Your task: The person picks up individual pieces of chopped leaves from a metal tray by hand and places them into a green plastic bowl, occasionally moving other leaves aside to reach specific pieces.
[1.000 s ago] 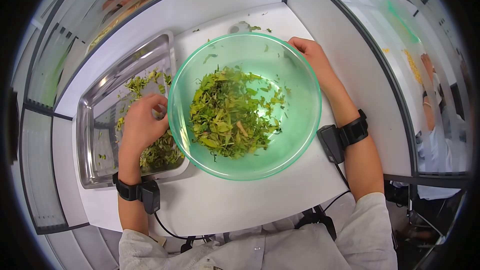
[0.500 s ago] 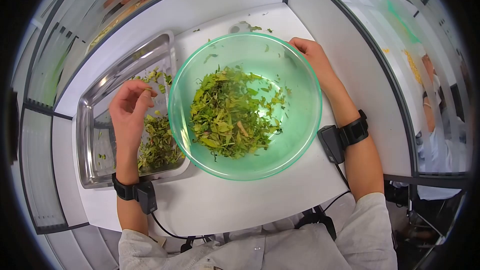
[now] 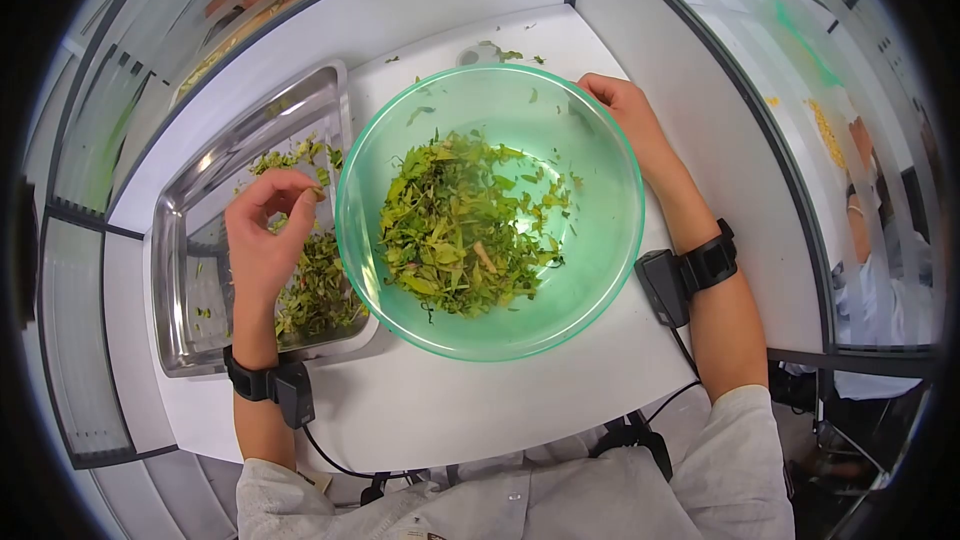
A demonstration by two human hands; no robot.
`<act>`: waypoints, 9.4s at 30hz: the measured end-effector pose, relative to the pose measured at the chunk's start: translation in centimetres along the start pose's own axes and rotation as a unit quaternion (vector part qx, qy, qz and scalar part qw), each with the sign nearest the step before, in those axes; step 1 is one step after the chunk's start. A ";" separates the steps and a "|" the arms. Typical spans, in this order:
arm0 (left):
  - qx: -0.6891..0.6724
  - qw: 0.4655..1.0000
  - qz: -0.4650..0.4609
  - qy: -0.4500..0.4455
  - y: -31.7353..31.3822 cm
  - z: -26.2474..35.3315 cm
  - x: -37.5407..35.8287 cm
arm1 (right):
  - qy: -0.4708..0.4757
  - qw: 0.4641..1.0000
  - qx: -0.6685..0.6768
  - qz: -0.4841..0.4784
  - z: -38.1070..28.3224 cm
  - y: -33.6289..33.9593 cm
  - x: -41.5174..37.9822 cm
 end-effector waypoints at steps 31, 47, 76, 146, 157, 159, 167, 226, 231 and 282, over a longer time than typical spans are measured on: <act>0.042 0.998 -0.033 -0.036 -0.6 0.5 0.0 | -0.002 1.000 -0.004 0.000 -0.1 0.0 0.0; 0.051 0.997 -0.040 -0.031 -0.8 0.6 0.0 | -0.001 1.000 0.008 -0.003 0.0 0.0 -0.1; 0.064 0.992 -0.063 -0.090 -0.8 1.5 0.0 | 0.009 1.000 -0.005 0.019 -0.6 -0.3 -0.2; 0.010 0.969 -0.103 -0.225 -0.7 2.2 0.0 | 0.029 0.997 -0.061 0.037 -1.4 0.1 -0.3; 0.017 0.977 -0.118 -0.179 -1.1 2.9 -0.4 | 0.004 0.998 -0.034 0.044 -1.0 -0.2 -0.3; 0.014 0.977 -0.116 -0.179 -1.2 2.6 -0.4 | 0.002 0.998 -0.044 0.040 -0.7 -0.2 -0.2; 0.010 0.997 0.029 -0.069 -0.6 1.2 -0.3 | -0.003 0.998 -0.056 0.025 -1.9 -0.1 -0.7; 0.477 0.870 -0.128 0.021 0.1 -1.6 -1.1 | 0.019 0.999 -0.027 0.001 0.2 0.3 -0.1; 0.482 0.866 -0.131 0.031 0.1 -1.4 -0.8 | 0.023 0.999 -0.032 0.014 -0.8 -0.1 -0.2; 0.385 0.887 -0.247 -0.070 -1.0 -1.9 -1.7 | 0.023 1.000 -0.012 0.016 -0.5 -0.3 -0.2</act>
Point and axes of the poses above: each hand's wrist, its own x-axis towards the middle knuckle, its own y-axis out of the back of the hand, z = x × y, the point moved 2 cm from there along x, towards the middle knuckle, and after that the axes turned 2 degrees about z, right-handed, at the moved point
